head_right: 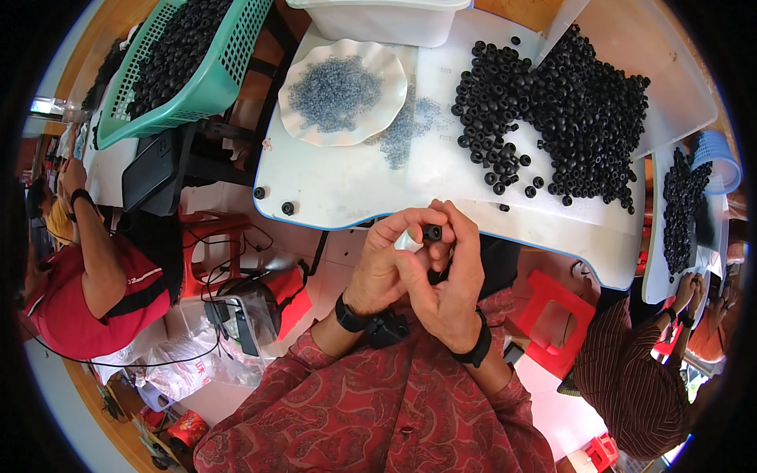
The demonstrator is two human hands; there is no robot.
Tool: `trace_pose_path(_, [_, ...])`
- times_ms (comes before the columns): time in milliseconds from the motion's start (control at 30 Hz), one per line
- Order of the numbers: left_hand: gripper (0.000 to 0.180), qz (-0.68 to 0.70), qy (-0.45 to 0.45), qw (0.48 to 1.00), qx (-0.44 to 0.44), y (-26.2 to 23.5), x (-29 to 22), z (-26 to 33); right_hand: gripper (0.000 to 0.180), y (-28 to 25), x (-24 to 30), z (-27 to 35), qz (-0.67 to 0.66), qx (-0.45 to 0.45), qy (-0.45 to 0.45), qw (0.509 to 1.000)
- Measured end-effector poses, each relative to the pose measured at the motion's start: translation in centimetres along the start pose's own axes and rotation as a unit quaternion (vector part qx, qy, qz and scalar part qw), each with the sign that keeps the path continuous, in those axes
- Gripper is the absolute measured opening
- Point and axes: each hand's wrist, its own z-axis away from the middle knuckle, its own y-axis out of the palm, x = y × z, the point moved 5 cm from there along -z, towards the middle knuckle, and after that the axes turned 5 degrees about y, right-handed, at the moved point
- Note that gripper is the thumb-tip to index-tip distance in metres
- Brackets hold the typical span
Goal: Sorting and inspecting small black rubber or plastic components on a table.
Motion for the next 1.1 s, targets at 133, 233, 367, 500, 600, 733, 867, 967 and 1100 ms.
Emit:
trace_pose_path(133, [0.032,0.015,0.006,1.000,-0.005,-0.3,0.3,-0.2,0.047,-0.9,-0.1,0.2,-0.006,-0.021,-0.044,0.999])
trace_pose_path(233, [0.033,0.018,0.002,1.000,-0.001,-0.6,0.4,-0.2,0.039,-1.0,0.1,-0.1,-0.071,-0.016,-0.030,0.997])
trace_pose_path(367, [0.028,0.033,0.019,0.999,0.018,0.4,-0.1,-0.3,0.032,-1.6,-0.5,-0.4,-0.174,-0.001,0.025,0.984])
trace_pose_path(500, [0.029,0.048,0.018,0.998,0.028,0.3,0.0,-0.4,0.027,-1.9,-0.5,-0.1,-0.169,-0.022,0.022,0.985])
trace_pose_path(600, [0.031,0.040,0.026,0.999,0.001,0.1,0.0,-0.5,0.029,-1.9,-0.5,-0.3,-0.086,-0.040,-0.032,0.995])
trace_pose_path(733, [0.033,0.034,0.011,0.999,-0.027,-1.1,0.5,-0.3,0.035,-1.7,0.7,-0.4,0.067,-0.073,-0.120,0.988])
trace_pose_path(867, [0.032,0.001,-0.004,0.998,-0.059,-1.1,0.5,-0.3,0.035,-1.4,1.2,-0.5,0.155,-0.092,-0.143,0.973])
trace_pose_path(967, [0.030,-0.005,-0.003,0.998,-0.062,-0.3,0.5,-0.2,0.033,-1.3,1.3,-0.5,0.183,-0.105,-0.143,0.967])
trace_pose_path(1100, [0.029,-0.038,0.010,0.997,-0.064,-0.7,0.7,-0.2,0.030,-1.4,1.1,-0.5,0.235,-0.112,-0.170,0.951])
